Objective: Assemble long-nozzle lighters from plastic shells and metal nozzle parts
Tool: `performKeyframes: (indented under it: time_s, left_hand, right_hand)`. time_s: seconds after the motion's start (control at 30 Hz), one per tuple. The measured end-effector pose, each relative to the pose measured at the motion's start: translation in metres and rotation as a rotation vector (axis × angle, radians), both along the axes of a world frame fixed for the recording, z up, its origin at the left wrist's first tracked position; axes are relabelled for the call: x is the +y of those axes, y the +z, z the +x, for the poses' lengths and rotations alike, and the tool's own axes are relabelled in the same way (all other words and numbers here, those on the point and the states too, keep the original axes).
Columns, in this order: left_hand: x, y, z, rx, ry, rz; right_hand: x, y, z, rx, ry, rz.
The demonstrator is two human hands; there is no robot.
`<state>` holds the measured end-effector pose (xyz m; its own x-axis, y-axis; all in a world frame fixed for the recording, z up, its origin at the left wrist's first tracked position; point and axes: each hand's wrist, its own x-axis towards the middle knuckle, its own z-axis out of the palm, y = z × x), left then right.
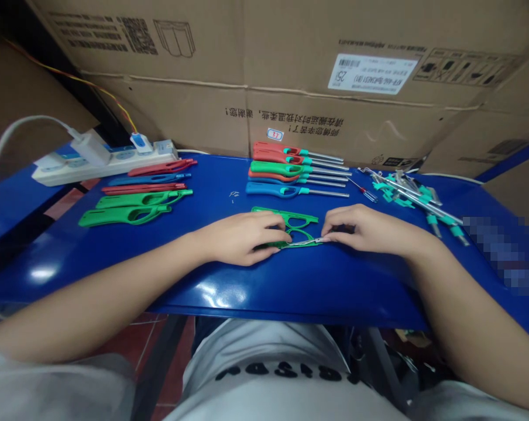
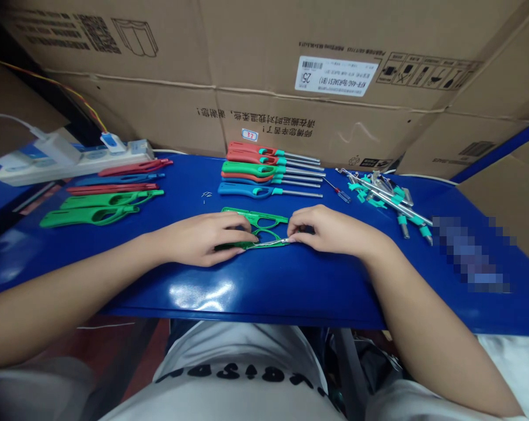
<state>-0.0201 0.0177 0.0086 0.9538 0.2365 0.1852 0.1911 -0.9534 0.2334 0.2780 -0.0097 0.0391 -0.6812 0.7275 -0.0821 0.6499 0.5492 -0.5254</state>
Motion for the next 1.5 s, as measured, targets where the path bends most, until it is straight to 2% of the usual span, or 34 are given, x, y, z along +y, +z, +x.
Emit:
performKeyframes:
  time_s: [0.17,0.5,0.6,0.8,0.97,1.23,1.5]
  left_hand:
    - [-0.002,0.002,0.001,0.016,0.034,0.016]
    - [-0.009,0.004,0.006,0.042,0.104,0.052]
    - [-0.01,0.005,0.007,0.035,0.107,0.056]
    - [-0.011,0.005,0.006,0.048,0.133,0.073]
    - [-0.013,0.005,0.008,0.069,0.15,0.118]
    - [-0.018,0.006,0.009,0.092,0.163,0.136]
    - [-0.017,0.005,0.009,0.086,0.162,0.119]
  right_hand:
    - [0.001,0.001,0.0,-0.024,0.02,0.011]
    - [0.001,-0.002,-0.002,-0.065,0.126,0.17]
    - [-0.002,-0.001,-0.005,-0.129,0.086,0.212]
    - [-0.002,-0.002,-0.006,-0.057,-0.053,0.054]
    - [-0.005,-0.002,-0.007,0.002,-0.104,0.036]
    - [-0.01,-0.014,-0.024,-0.018,-0.002,0.119]
    - [-0.009,-0.011,-0.024,0.024,-0.029,0.086]
